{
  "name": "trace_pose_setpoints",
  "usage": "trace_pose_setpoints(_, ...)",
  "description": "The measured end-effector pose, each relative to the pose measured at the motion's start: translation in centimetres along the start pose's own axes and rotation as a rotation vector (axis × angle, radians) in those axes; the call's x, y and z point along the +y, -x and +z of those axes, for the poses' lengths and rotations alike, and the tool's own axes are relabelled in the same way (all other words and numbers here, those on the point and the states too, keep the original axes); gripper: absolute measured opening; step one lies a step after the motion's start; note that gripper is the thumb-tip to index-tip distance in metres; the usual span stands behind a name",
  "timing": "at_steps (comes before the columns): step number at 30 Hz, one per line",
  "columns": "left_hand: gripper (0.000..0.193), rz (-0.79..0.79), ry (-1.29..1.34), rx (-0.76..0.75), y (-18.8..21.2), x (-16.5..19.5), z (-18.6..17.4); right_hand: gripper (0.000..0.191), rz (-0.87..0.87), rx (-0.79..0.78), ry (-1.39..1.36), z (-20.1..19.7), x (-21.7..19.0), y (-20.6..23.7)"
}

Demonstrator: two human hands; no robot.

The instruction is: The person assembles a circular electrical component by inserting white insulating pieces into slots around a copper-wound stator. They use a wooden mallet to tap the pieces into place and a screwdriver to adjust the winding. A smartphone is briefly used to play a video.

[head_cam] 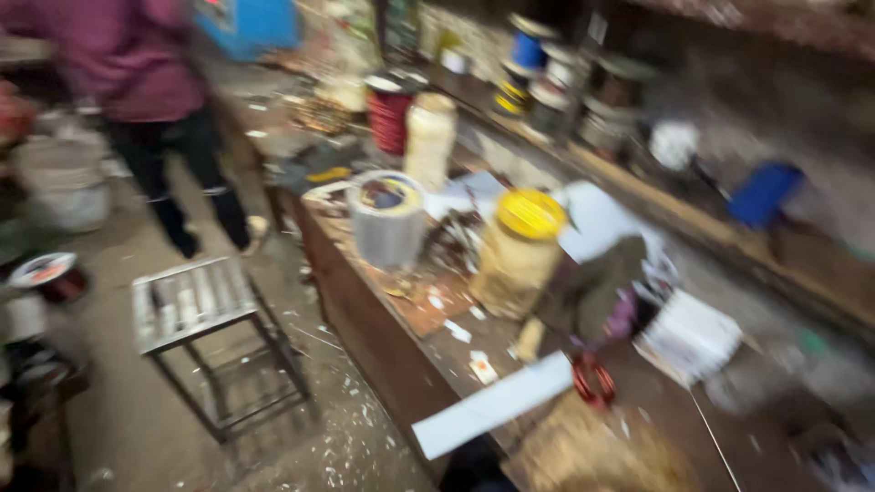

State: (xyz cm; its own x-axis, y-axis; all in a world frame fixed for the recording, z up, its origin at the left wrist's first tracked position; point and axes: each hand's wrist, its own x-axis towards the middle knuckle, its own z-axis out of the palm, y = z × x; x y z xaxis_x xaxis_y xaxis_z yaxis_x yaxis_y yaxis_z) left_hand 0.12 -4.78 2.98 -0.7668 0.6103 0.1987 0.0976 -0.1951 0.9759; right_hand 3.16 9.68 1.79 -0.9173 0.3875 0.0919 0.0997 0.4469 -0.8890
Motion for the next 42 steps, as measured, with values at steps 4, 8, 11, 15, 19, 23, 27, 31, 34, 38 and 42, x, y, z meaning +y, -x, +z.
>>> trace_pose_setpoints(4, 0.038, 0.046, -0.094, -0.044, 0.6, -5.0, 3.1, 0.036, 0.078, 0.145, -0.073, -5.0, 10.1, 7.4)
trace_pose_setpoints(8, 0.038, 0.104, -0.212, -0.061, 0.3, -9.1, 3.1, 0.037, 0.214, 0.273, -0.17, -4.9, 16.1, 14.0)
trace_pose_setpoints(11, 0.038, 0.033, -0.171, -0.083, -0.4, -8.5, 3.1, 0.083, -0.204, 0.399, 0.44, -4.4, 15.2, 15.6)
trace_pose_setpoints(15, 0.039, -0.135, 0.053, 0.015, 1.3, -4.8, 4.2, 0.085, 0.151, 0.352, 0.207, -4.8, 10.5, 14.7)
trace_pose_setpoints(19, 0.045, -0.001, 0.154, 0.434, 6.0, -3.8, 6.8, 0.077, 0.102, 0.39, 0.082, -5.4, 8.0, 14.2)
trace_pose_setpoints(23, 0.043, -0.091, 0.303, 0.584, 8.0, -6.2, 8.9, 0.074, 0.203, 0.37, 0.026, -5.1, 8.5, 14.7)
trace_pose_setpoints(27, 0.045, -0.002, 0.409, 0.415, 5.0, -7.9, 7.6, 0.077, 0.199, 0.493, 0.09, -3.9, 8.3, 14.2)
trace_pose_setpoints(31, 0.035, -0.067, 0.31, 0.205, -0.4, -8.9, 4.5, 0.076, 0.123, 0.674, 0.313, -3.4, 5.9, 13.4)
trace_pose_setpoints(34, 0.038, -0.154, 0.213, 0.09, -2.1, -9.2, 2.5, 0.046, 0.251, 0.514, 0.02, -5.7, 4.0, 14.6)
trace_pose_setpoints(38, 0.036, -0.107, 0.161, 0.009, -1.9, -8.8, 2.2, 0.031, 0.137, 0.672, 0.345, -10.7, 2.6, 17.8)
trace_pose_setpoints(42, 0.035, -0.078, 0.106, 0.178, -1.9, -6.8, 3.0, 0.037, 0.219, 0.519, 0.527, -13.0, 1.7, 19.7)
